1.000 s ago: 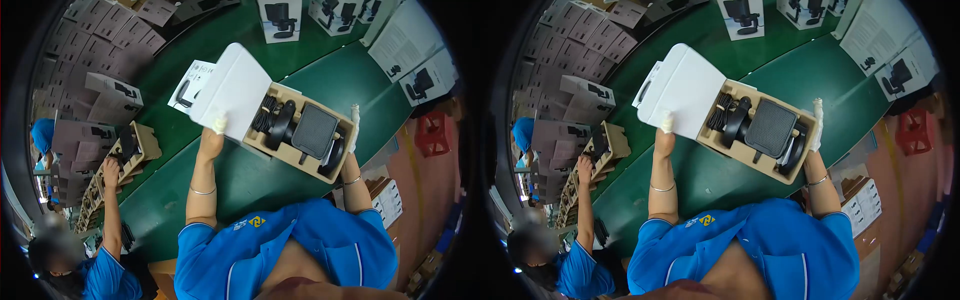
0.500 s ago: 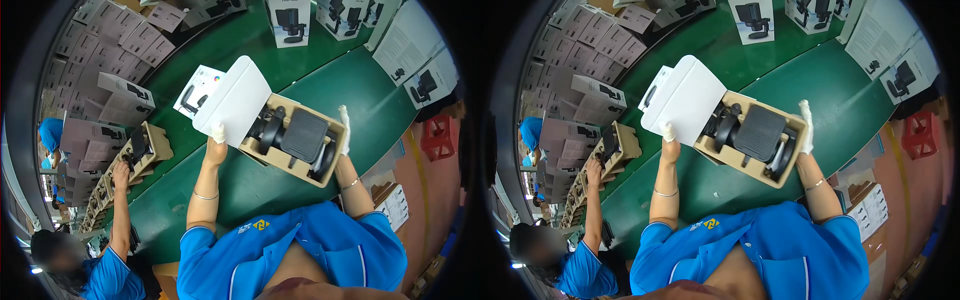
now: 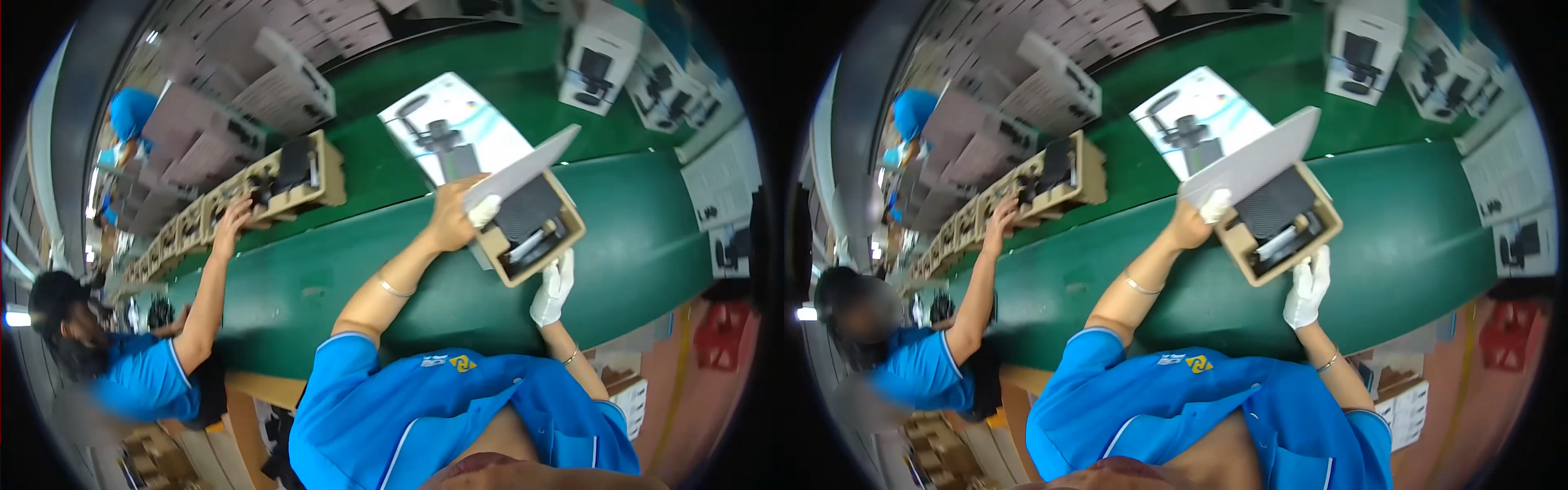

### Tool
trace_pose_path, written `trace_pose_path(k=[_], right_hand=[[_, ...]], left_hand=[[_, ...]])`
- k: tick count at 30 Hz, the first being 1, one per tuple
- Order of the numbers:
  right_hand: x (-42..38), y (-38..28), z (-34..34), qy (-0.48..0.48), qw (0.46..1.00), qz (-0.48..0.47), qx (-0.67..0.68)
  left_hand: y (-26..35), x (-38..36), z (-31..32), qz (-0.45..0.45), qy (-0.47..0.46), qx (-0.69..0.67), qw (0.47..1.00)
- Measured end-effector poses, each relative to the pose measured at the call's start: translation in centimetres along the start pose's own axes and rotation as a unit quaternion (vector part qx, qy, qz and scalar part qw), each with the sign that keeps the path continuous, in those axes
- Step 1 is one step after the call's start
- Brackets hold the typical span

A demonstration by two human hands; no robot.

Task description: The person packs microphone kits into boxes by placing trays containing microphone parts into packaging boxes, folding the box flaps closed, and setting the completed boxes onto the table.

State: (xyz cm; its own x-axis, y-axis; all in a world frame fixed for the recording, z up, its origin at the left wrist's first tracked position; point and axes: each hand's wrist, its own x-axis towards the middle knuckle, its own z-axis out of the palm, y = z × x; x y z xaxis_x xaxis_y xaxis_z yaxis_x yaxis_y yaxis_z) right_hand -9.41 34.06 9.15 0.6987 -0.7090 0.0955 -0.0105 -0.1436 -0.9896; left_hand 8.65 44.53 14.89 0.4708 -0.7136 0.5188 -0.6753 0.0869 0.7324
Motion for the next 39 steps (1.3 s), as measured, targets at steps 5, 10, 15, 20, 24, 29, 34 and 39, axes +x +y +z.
trace_pose_path(k=[5, 10, 15, 20, 24, 29, 34, 39], right_hand=[[5.4, -0.9, 5.8, -0.038, 0.998, -0.003, 0.056], [7.7, -0.9, 6.2, -0.17, 0.976, -0.026, 0.133], [4.9, -2.0, 5.1, -0.255, 0.944, -0.202, -0.054], [7.0, -3.0, 5.0, -0.114, 0.986, -0.068, -0.104], [13.2, -12.7, 3.1, -0.081, 0.927, -0.242, -0.275], [24.4, -14.4, 1.2, -0.15, 0.923, -0.294, -0.198], [26.7, -14.0, 2.3, -0.11, 0.829, -0.345, -0.426], [24.8, -13.9, 4.1, 0.027, 0.832, -0.431, -0.348]], left_hand=[[1.0, 0.5, 0.1, 0.023, -0.026, 0.001, 0.999], [-2.1, -0.4, -0.3, 0.027, 0.03, 0.026, 0.999], [-3.8, 0.7, 0.6, -0.083, 0.066, 0.066, 0.992], [-0.8, 4.9, -0.8, -0.084, 0.18, -0.097, 0.975], [-0.4, 11.3, -3.3, 0.003, 0.287, -0.472, 0.833], [0.4, 15.1, -4.1, -0.022, 0.288, -0.488, 0.824], [-1.8, 12.7, -3.0, -0.052, 0.227, -0.312, 0.921], [-2.3, 4.8, -5.9, -0.042, 0.216, -0.07, 0.973]])
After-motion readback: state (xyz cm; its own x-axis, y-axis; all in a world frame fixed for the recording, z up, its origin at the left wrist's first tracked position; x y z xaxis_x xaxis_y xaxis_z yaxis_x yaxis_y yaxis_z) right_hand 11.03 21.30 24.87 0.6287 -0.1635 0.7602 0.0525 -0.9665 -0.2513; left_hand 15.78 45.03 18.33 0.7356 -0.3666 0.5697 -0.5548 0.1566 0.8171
